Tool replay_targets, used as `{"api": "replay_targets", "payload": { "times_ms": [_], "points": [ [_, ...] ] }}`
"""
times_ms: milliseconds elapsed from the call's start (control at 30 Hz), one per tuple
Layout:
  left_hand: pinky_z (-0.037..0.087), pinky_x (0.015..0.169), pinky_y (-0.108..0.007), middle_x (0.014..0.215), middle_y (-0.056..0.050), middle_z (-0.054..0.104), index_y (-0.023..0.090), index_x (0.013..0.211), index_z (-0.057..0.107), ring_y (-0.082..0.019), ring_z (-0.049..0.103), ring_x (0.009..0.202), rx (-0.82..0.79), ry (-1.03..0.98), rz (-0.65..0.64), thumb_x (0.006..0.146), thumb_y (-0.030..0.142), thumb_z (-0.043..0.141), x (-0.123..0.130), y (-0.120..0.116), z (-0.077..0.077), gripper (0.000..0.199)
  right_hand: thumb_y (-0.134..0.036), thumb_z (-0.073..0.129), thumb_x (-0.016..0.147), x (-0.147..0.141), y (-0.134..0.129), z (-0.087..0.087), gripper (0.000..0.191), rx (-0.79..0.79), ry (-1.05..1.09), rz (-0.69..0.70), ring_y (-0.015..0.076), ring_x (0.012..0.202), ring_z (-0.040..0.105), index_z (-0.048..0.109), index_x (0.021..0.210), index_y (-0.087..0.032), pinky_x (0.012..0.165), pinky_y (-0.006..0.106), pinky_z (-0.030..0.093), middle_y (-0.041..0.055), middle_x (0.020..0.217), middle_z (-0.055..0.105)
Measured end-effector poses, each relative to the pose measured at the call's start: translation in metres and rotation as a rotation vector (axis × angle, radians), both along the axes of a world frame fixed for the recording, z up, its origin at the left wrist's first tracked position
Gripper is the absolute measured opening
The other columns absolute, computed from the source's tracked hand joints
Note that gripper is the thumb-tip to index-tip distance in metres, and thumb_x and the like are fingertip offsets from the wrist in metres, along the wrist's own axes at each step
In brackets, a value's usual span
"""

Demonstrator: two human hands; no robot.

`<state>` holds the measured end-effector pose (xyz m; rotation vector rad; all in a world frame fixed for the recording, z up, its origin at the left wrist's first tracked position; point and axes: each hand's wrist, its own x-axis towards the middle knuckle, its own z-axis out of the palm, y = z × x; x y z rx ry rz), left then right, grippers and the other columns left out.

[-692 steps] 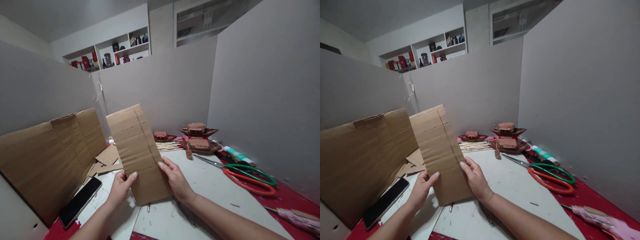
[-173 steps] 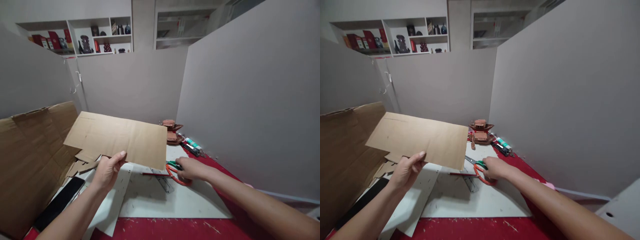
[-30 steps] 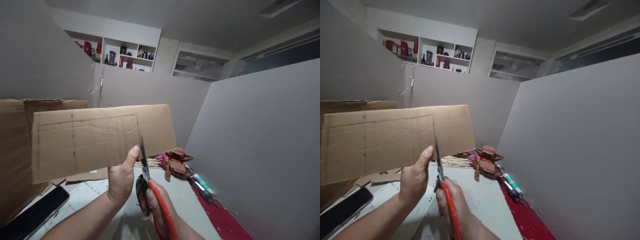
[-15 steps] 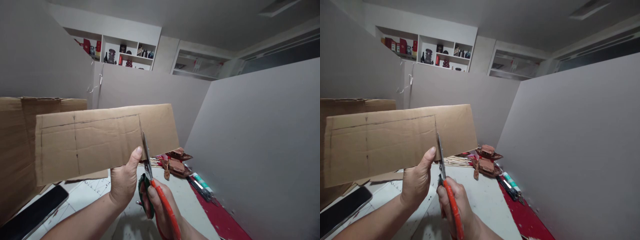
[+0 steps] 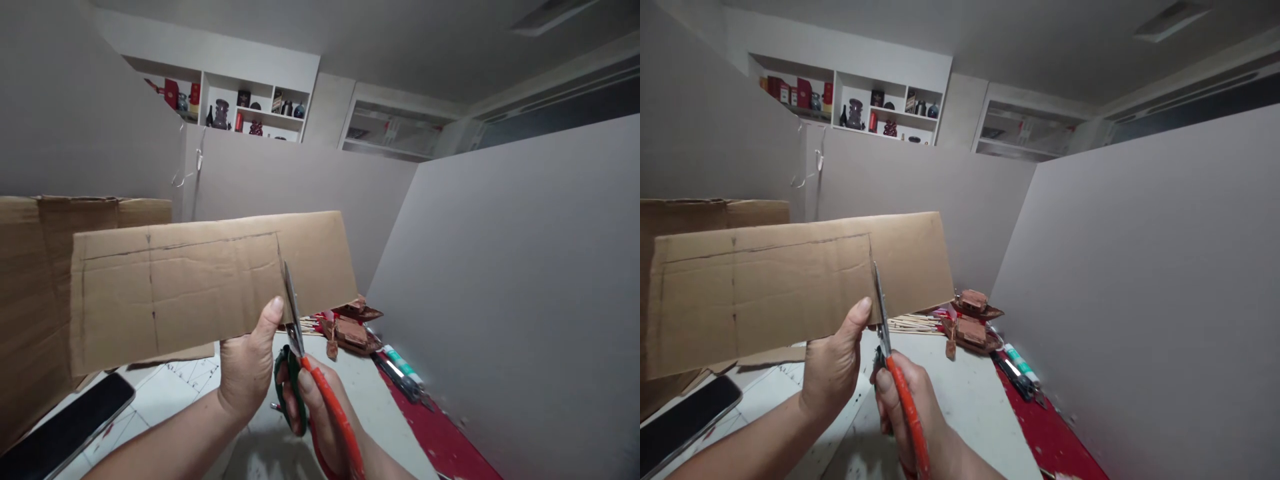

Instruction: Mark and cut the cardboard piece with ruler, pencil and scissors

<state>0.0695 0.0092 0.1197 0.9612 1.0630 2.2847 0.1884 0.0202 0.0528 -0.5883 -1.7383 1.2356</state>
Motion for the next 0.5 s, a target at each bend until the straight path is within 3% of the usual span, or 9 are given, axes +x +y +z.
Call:
{"api": "replay_targets", "payload": {
  "times_ms": [300, 500],
  "points": [
    [0.038, 0.112, -0.043, 0.104, -0.009, 0.075, 0.019, 0.083, 0.071, -0.028, 0.066, 0.110, 0.046, 0.046, 0.015, 0.075, 0.041, 0.074, 0.0052, 0.0008, -0.0027, 0.024, -0.064, 0.045, 0.095, 0.0021, -0.0048, 0.0017, 0.050, -0.018, -0.008, -0.036, 0.0061, 0.038, 0.035, 0.053, 0.082, -0.017, 0.039, 0.018, 0.031, -0.0070, 0.049, 0.044],
    [0.040, 0.111, -0.046, 0.081, -0.006, 0.074, 0.020, 0.071, 0.070, -0.030, 0.067, 0.106, -0.014, 0.036, -0.006, 0.072, 0.043, 0.076, 0.0035, -0.0038, -0.0029, 0.024, -0.063, 0.046, 0.095, 0.0021, -0.0041, -0.0042, 0.049, -0.023, 0.006, -0.033, 0.0048, 0.037, 0.031, 0.050, 0.077, -0.018, 0.037, 0.017, 0.024, -0.0076, 0.046, 0.042]
  ]
}}
